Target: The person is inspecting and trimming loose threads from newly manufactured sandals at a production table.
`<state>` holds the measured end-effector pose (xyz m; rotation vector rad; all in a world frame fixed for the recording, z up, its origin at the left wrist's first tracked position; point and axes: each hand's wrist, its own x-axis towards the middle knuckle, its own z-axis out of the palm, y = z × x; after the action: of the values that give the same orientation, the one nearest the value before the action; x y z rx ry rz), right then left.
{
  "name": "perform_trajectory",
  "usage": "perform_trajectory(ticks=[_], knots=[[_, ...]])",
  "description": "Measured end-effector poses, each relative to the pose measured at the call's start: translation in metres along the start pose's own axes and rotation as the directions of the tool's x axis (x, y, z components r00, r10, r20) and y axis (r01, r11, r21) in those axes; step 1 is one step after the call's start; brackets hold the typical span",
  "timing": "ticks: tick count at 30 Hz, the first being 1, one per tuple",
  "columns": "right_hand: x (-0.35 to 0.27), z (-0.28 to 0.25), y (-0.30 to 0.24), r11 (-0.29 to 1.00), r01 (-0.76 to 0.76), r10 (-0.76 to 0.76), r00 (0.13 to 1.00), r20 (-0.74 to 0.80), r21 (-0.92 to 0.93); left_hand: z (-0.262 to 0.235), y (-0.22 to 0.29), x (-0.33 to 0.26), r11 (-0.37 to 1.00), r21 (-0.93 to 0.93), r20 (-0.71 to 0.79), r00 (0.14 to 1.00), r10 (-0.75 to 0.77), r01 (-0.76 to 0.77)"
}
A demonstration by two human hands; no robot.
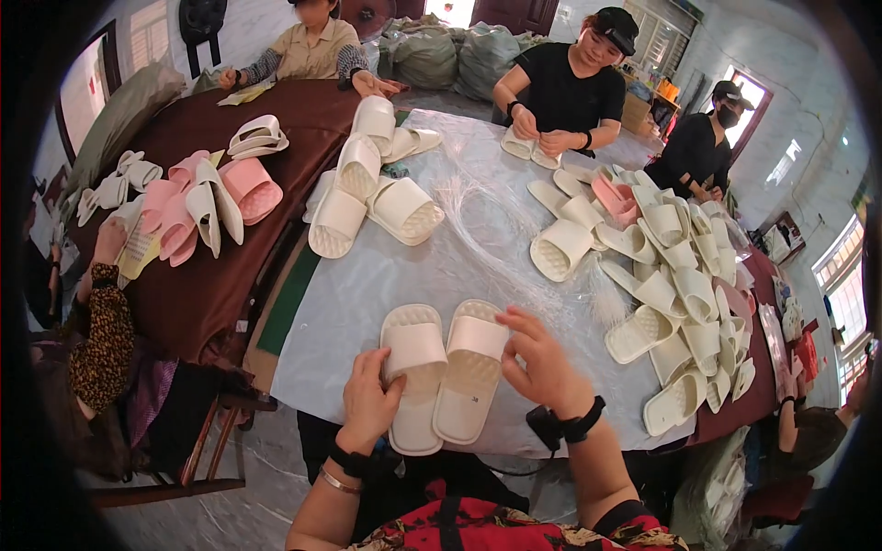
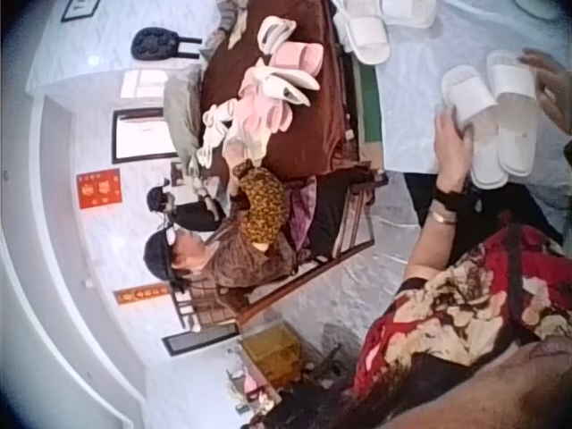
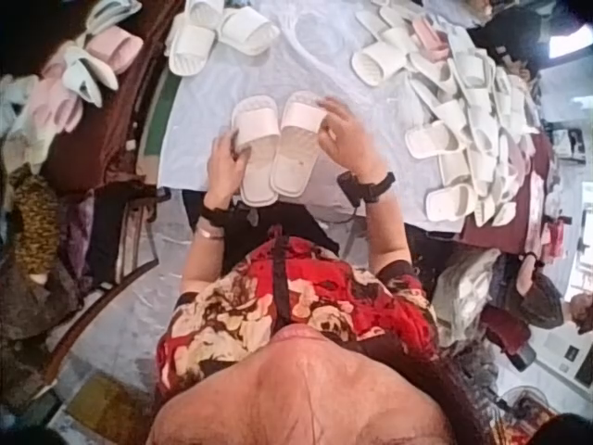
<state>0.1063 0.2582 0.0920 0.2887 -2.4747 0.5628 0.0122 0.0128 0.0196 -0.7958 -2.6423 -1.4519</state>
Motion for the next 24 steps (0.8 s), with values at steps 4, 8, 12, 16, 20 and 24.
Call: perform_trajectory(ticks=[4,8,12,16,20,24], knots=[[0.002,0.019,-0.051,0.926,0.111,-0.126,0.992,0.019,0.362,0.001,0.000,-0.001,0.999,0.001,-0.025,0.999,0.040,-0.040],[-0.009,0.008,-0.108,0.847,0.233,-0.333,0.933,0.136,0.478,0.002,-0.001,-0.002,1.000,-0.011,-0.019,1.000,0.004,-0.004],[-0.012,0.001,-0.133,0.826,0.255,-0.332,0.941,0.069,0.503,0.003,-0.003,-0.003,1.000,0.016,-0.024,1.000,0.016,-0.015],[-0.020,0.003,-0.125,0.890,0.194,-0.279,0.948,0.155,0.413,0.000,-0.006,-0.004,1.000,0.006,0.009,1.000,-0.001,0.001],[-0.031,0.019,-0.099,0.989,0.023,-0.057,0.972,0.229,0.147,-0.006,-0.007,-0.002,0.999,-0.036,0.023,1.000,0.018,-0.018],[-0.037,0.044,-0.073,0.998,-0.009,-0.003,0.980,0.200,0.063,-0.015,-0.005,0.006,0.998,-0.056,0.058,0.998,-0.022,0.025]])
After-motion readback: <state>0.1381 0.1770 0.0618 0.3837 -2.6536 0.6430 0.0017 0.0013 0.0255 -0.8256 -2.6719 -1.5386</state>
